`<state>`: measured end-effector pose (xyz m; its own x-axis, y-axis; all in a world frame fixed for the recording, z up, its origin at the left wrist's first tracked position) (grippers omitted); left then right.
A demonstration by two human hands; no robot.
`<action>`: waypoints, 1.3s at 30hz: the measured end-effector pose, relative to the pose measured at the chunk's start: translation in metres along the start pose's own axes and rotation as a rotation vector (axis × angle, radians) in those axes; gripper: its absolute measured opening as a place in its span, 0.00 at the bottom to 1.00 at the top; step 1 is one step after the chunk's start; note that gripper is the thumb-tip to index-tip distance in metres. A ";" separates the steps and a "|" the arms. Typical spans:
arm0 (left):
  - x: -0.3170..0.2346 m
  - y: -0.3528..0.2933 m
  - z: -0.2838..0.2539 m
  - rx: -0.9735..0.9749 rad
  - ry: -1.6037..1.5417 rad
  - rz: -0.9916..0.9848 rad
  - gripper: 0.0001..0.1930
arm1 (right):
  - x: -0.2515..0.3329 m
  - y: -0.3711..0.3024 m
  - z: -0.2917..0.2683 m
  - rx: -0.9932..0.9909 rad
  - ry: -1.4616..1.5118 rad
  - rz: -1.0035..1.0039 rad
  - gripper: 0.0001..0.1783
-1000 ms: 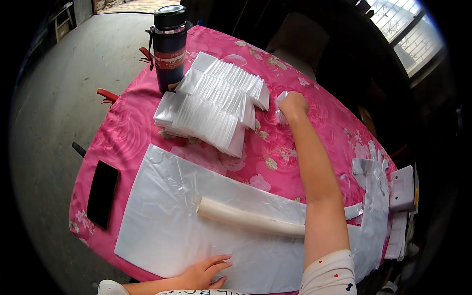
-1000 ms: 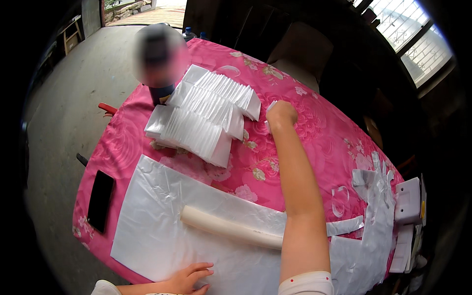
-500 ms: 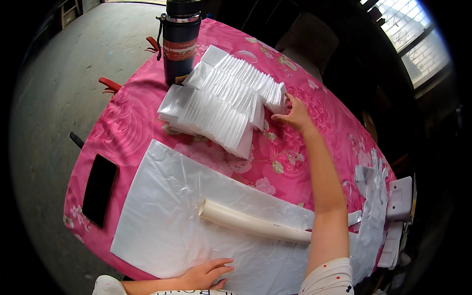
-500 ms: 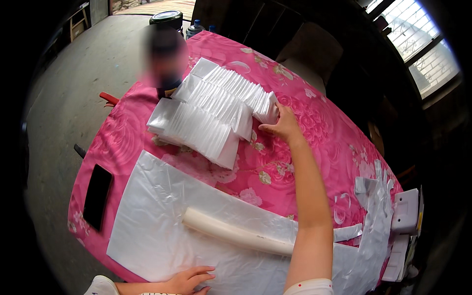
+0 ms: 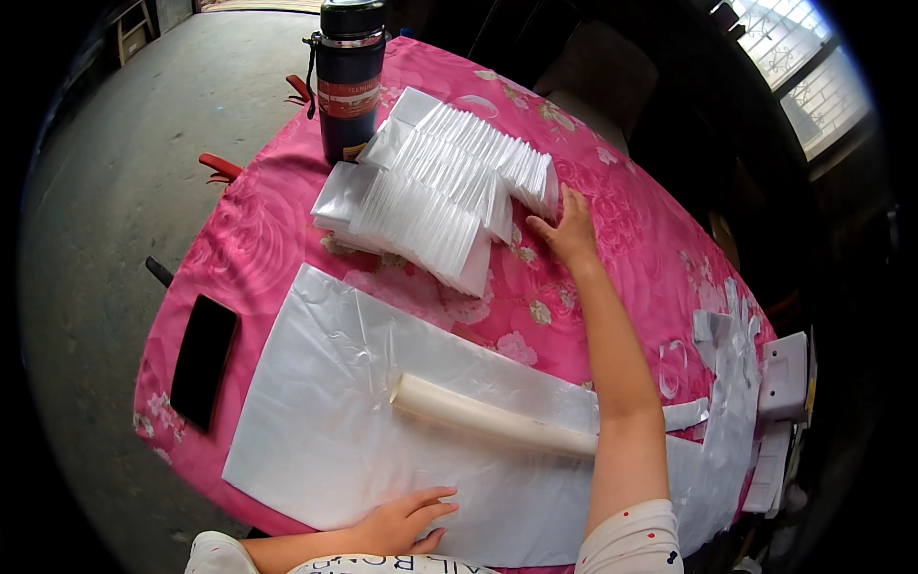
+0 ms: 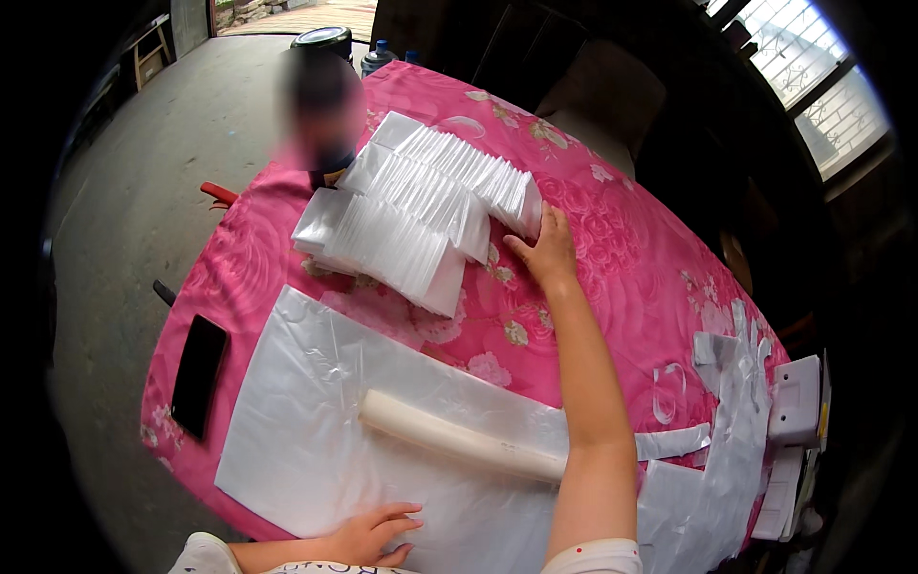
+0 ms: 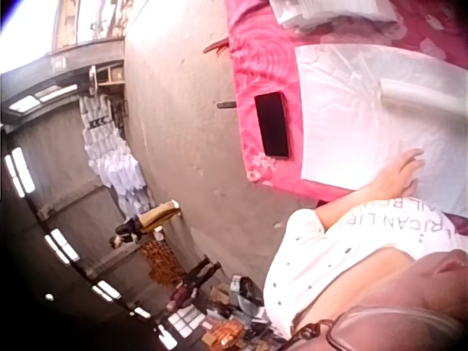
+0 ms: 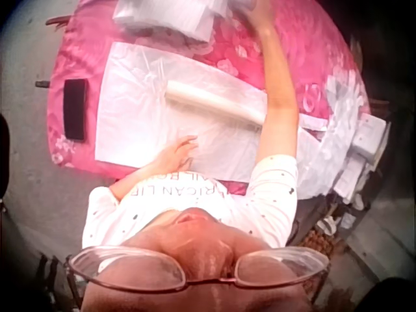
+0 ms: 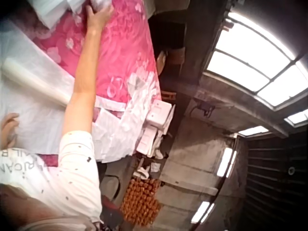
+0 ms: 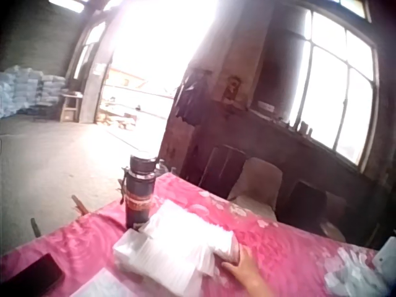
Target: The person unrolls a plastic wrap roll on a table, places small white rectangular items onto the film, folds the wrap around each item, and stacks the wrapped units. The process repeats with multiple items, and the wrapped stack grows on the table.
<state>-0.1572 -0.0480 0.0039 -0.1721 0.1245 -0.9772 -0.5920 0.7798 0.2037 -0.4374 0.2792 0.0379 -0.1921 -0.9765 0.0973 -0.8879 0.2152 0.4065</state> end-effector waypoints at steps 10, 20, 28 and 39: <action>-0.013 0.002 0.003 -0.039 0.122 0.095 0.21 | 0.031 -0.249 -0.105 0.354 0.262 -0.050 0.29; -0.020 0.010 0.077 0.283 0.475 0.077 0.34 | 0.063 -0.429 -0.169 0.419 0.358 0.284 0.26; -0.008 0.021 0.151 0.369 0.542 0.205 0.46 | 0.009 -0.466 -0.170 0.303 0.026 0.018 0.28; -0.016 0.020 0.185 0.365 0.583 0.197 0.49 | -0.267 -0.603 -0.260 0.015 -0.341 0.759 0.18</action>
<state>-0.0202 0.0792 0.0123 -0.7019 0.0157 -0.7121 -0.2228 0.9447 0.2405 0.2583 0.4125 0.0030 -0.8547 -0.5158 0.0585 -0.4713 0.8182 0.3293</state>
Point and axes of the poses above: each hand's wrist, its own y-axis towards the middle knuckle, its own z-axis out of the palm, x = y × z, the point moved 10 cm from there along y, towards the middle knuckle, and after that the axes turned 12 degrees about -y, right-handed, at the moved point
